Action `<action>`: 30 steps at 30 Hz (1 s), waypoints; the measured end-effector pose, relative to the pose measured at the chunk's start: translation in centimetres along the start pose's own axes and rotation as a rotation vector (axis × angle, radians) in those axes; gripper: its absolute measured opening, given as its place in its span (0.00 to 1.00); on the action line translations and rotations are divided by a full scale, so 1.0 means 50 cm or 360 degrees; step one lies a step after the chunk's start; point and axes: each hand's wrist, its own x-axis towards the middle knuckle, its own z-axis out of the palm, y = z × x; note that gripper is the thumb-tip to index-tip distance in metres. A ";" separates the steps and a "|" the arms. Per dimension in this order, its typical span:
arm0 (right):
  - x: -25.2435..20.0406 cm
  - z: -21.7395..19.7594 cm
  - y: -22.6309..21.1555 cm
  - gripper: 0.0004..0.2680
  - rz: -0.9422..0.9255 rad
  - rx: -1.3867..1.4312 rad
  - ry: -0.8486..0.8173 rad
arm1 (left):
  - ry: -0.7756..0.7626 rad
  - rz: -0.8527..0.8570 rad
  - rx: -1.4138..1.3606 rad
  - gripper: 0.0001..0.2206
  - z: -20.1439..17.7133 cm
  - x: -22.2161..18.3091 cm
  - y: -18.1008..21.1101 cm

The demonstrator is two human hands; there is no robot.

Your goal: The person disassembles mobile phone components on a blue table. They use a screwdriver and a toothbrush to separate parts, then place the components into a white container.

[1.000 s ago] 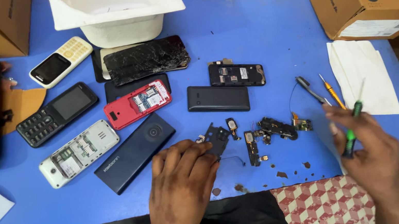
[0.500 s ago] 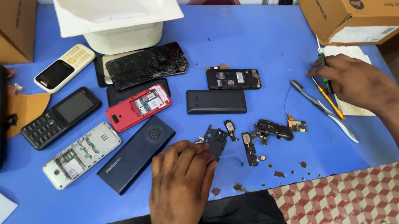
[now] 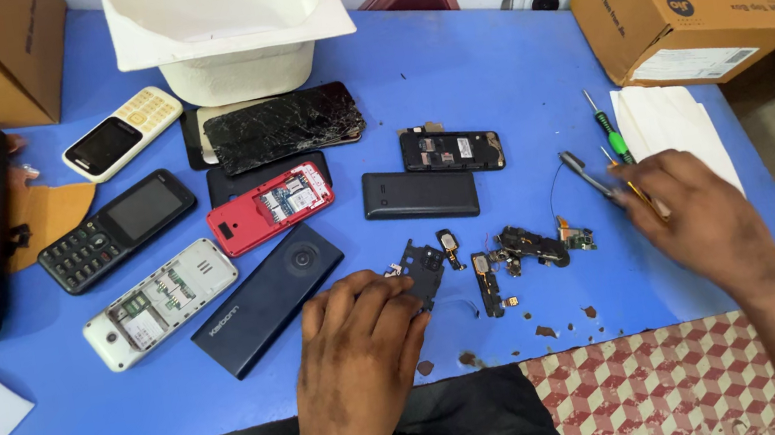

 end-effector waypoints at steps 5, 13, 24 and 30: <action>-0.008 0.015 -0.022 0.10 0.0090 0.0072 -0.0102 | 0.0028 0.0001 0.0017 0.06 0.007 -0.007 -0.001; -0.048 -0.038 -0.055 0.07 0.0095 0.0485 0.0320 | 0.0061 0.0062 -0.0004 0.09 0.000 -0.006 -0.004; -0.211 0.000 -0.175 0.07 0.1035 0.1637 0.0102 | 0.0024 0.0061 0.0081 0.15 0.001 0.000 0.009; -0.251 0.042 -0.184 0.06 0.1370 0.2038 0.0169 | 0.0011 0.0147 0.0137 0.16 0.019 0.027 0.046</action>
